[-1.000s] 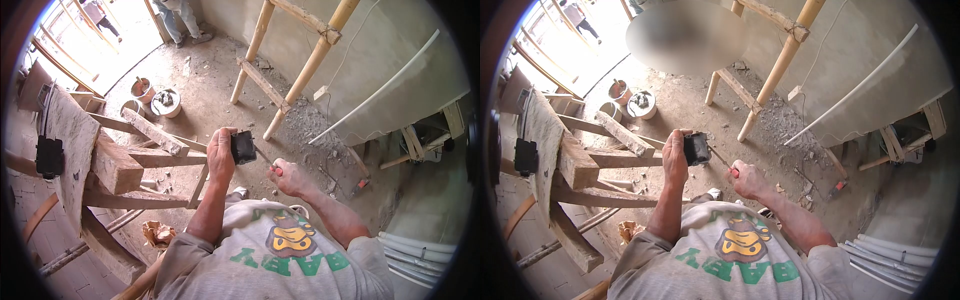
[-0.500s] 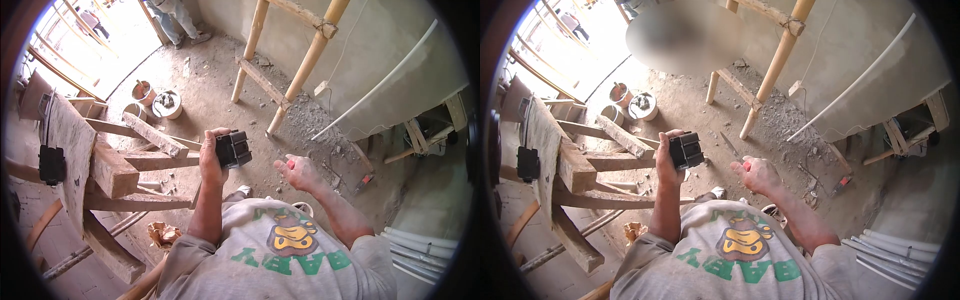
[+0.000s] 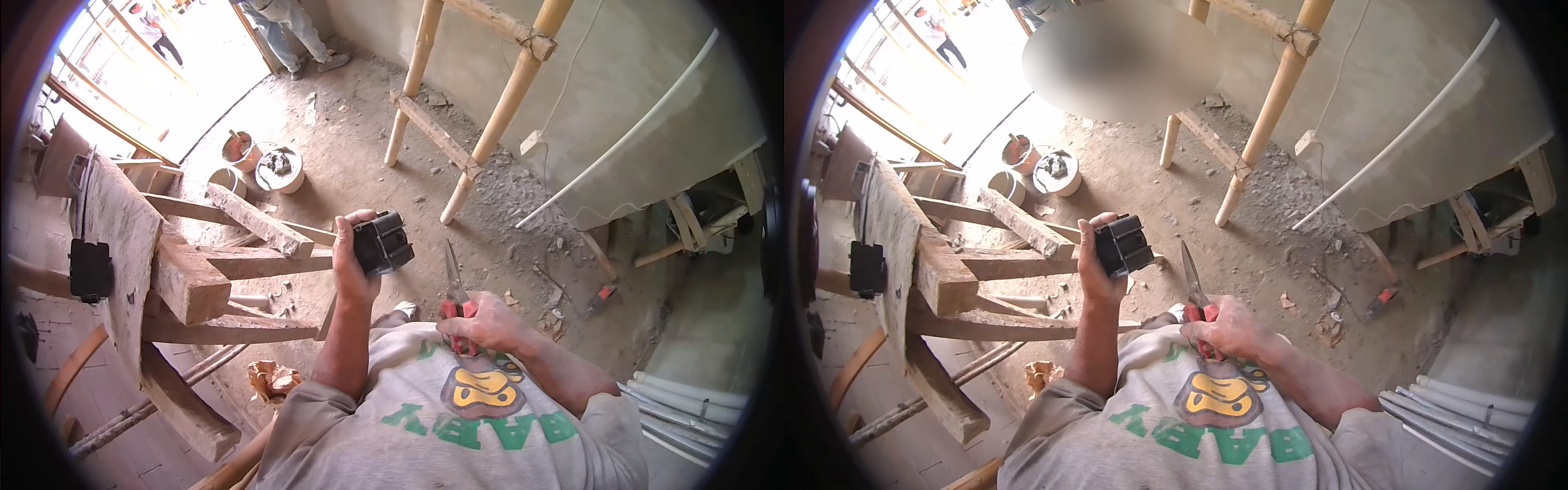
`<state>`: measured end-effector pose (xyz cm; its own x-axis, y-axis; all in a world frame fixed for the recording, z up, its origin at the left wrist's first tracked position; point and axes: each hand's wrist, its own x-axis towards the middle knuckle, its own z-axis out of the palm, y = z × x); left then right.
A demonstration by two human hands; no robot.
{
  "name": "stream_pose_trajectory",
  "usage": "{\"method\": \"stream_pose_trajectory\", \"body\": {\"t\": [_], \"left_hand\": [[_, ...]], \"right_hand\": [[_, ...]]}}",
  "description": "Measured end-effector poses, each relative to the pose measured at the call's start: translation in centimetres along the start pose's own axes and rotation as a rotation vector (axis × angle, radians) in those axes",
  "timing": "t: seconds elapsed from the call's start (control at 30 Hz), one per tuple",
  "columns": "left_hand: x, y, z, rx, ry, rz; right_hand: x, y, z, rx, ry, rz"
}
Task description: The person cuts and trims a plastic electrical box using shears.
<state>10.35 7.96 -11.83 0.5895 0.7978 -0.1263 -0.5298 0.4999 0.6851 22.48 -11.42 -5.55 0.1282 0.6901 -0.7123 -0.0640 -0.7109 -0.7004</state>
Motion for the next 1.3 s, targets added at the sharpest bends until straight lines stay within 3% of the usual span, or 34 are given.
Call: {"method": "stream_pose_trajectory", "body": {"t": [0.13, 0.23, 0.33, 0.83, 0.93, 1.03, 1.13, 1.3], "left_hand": [[-0.2, 0.1, 0.1, 0.046, -0.012, 0.055], [-0.4, 0.2, 0.3, 0.069, -0.014, 0.089], [-0.5, 0.0, 0.0, 0.096, -0.034, 0.108], [-1.6, -1.1, 1.7, 0.396, 0.033, 0.139], [-1.4, -1.7, 1.6, 0.413, 0.071, 0.121], [-1.4, -2.3, 1.2, 0.516, 0.117, 0.104], [-1.1, -2.6, 0.8, 0.584, 0.137, 0.071], [-1.1, -2.8, 1.0, 0.699, 0.154, 0.049]], "right_hand": [[-0.5, -0.1, 0.3, 0.045, -0.018, -0.083], [0.9, 0.5, 0.1, -0.32, 0.389, -0.344], [2.5, 1.2, -0.8, -0.358, 0.582, -0.561], [4.5, -1.1, -1.2, -1.044, 0.796, -0.317], [5.1, -0.6, -0.8, -1.102, 0.917, -0.371], [6.5, 0.8, -0.8, -1.105, 1.023, -0.376], [7.1, 1.4, -1.0, -0.979, 0.98, -0.436], [6.6, 1.0, -1.8, -0.816, 0.761, -0.261]]}}
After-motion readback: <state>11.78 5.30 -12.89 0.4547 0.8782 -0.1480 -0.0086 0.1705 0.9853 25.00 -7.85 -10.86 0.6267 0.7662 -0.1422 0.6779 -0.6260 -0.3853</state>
